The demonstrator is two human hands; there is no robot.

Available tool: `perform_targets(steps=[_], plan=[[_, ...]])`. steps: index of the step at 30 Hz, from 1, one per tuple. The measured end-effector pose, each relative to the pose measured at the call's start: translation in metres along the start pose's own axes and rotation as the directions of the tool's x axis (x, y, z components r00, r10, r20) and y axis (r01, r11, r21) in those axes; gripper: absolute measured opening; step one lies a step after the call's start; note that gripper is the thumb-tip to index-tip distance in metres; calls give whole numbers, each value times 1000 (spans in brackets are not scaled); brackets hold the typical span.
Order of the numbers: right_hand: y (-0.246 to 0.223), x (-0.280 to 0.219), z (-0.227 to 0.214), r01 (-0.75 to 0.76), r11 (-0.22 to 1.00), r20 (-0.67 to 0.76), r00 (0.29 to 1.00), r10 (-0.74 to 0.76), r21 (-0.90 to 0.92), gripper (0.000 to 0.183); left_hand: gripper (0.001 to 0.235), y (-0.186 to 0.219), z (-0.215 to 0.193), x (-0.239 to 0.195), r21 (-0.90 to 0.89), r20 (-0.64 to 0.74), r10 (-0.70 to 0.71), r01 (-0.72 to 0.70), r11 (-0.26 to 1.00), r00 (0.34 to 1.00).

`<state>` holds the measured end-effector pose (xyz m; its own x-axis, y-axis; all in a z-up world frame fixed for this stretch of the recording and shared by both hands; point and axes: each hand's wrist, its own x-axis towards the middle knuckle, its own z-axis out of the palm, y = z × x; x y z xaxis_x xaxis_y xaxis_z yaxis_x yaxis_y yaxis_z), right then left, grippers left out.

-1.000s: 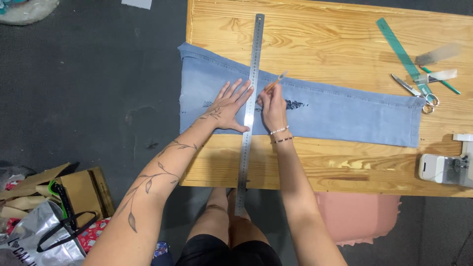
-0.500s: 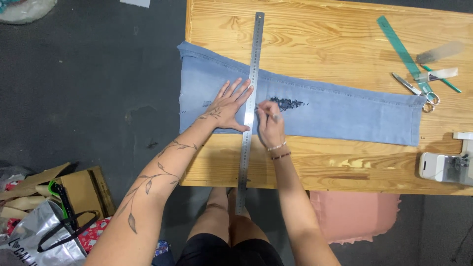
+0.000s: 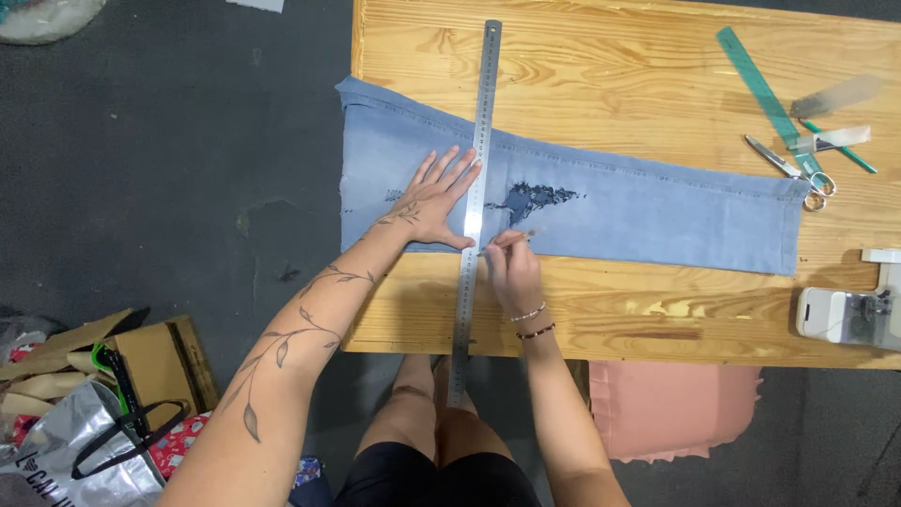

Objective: Measuring and marking denim fabric using a metal ruler and pencil on a workbench in preparation for cutting.

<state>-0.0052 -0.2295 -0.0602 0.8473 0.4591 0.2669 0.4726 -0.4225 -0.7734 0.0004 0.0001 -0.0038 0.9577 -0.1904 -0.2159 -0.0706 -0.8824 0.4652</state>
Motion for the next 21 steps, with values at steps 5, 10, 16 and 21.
perform_targets(steps=[5,10,16,21], plan=[[-24,13,-19,-96,986,-146,982,116,135,10,127,-1,-3,-2,-55,-6,-6,5,998,1000],[-55,-6,-27,-212,959,-157,957,242,187,9,111,-25,20,6,-242,-121,15,-44,969,993],[-108,-30,-18,-576,758,109,770,629,-307,60,42,6,26,-18,-861,-329,-382,-108,497,864],[-88,-42,-3,-586,752,-106,804,585,-303,60,33,45,49,-43,-941,-261,-598,-63,331,758]])
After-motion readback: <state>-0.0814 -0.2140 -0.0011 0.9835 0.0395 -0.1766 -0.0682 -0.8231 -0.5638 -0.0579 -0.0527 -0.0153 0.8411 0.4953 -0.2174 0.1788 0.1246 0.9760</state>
